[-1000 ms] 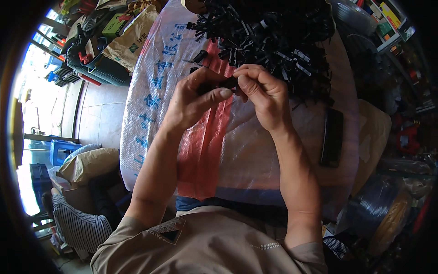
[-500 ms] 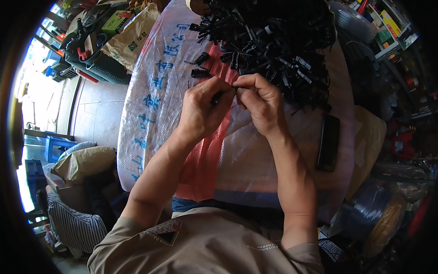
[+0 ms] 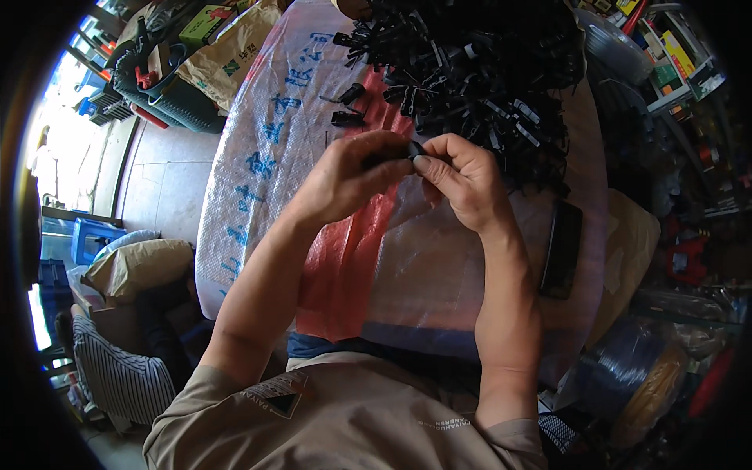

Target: Manually assembling small black plastic components by hand at a workbench.

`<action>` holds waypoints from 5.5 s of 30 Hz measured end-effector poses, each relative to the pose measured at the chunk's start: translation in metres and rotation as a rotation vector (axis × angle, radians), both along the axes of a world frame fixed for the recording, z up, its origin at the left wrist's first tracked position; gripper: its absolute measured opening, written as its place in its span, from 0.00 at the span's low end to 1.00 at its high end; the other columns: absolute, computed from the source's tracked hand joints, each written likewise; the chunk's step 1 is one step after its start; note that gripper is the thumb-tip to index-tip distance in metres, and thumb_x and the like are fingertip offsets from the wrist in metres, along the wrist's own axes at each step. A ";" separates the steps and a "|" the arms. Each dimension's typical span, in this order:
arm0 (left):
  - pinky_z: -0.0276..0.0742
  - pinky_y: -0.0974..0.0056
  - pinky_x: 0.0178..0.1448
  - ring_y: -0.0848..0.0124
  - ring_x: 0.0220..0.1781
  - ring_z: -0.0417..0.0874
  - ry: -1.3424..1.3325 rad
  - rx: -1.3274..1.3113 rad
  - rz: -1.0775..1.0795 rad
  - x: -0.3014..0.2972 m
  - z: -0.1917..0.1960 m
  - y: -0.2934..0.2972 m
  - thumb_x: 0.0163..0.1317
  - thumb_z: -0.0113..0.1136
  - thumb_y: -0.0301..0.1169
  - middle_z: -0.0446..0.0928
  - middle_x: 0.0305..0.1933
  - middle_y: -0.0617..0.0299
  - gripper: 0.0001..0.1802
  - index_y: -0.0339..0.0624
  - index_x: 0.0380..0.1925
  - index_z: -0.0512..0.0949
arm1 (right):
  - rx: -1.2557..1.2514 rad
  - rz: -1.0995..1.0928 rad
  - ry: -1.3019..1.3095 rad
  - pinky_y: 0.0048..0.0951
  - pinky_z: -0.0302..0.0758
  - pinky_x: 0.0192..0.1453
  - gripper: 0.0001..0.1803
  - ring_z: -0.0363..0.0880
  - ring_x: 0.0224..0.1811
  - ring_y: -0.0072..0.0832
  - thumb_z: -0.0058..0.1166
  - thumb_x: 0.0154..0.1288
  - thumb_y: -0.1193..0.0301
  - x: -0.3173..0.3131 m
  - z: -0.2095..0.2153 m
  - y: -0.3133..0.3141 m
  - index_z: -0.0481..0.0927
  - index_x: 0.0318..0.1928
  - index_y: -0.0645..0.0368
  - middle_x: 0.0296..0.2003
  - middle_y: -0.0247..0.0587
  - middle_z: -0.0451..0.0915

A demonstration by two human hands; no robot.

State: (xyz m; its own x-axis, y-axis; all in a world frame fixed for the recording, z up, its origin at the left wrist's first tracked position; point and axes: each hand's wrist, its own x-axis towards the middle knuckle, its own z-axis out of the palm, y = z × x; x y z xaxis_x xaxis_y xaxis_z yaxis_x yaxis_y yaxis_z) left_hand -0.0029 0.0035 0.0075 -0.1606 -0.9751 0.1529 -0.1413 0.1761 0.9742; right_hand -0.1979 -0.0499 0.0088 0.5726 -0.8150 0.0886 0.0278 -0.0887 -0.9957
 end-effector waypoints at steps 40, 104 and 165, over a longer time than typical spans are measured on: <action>0.74 0.65 0.56 0.72 0.50 0.78 0.064 0.055 -0.009 0.033 0.019 0.003 0.62 0.66 0.40 0.81 0.46 0.58 0.24 0.34 0.52 0.76 | -0.067 -0.198 -0.262 0.18 0.71 0.33 0.09 0.73 0.30 0.15 0.55 0.69 0.72 0.043 0.005 0.006 0.82 0.44 0.63 0.36 0.31 0.80; 0.68 0.67 0.26 0.71 0.22 0.71 1.172 0.179 0.505 0.092 -0.032 -0.039 0.58 0.53 0.28 0.74 0.27 0.59 0.04 0.39 0.30 0.72 | -0.902 0.037 0.375 0.34 0.77 0.49 0.16 0.81 0.45 0.45 0.43 0.59 0.83 0.127 0.010 -0.066 0.79 0.45 0.66 0.43 0.52 0.81; 0.78 0.63 0.36 0.64 0.33 0.85 -0.183 -0.374 0.224 -0.003 -0.005 -0.008 0.65 0.55 0.25 0.80 0.29 0.52 0.05 0.34 0.36 0.72 | 0.032 -0.108 -0.257 0.20 0.74 0.38 0.07 0.77 0.31 0.18 0.51 0.68 0.76 0.031 -0.007 0.000 0.79 0.43 0.64 0.29 0.35 0.80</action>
State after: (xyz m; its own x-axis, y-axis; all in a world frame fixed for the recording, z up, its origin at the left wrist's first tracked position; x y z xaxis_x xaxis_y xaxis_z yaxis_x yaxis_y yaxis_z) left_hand -0.0059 -0.0048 0.0024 -0.0097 -0.8722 0.4890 -0.3789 0.4558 0.8054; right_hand -0.1671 -0.0496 0.0021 0.4445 -0.8747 0.1934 0.2721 -0.0738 -0.9594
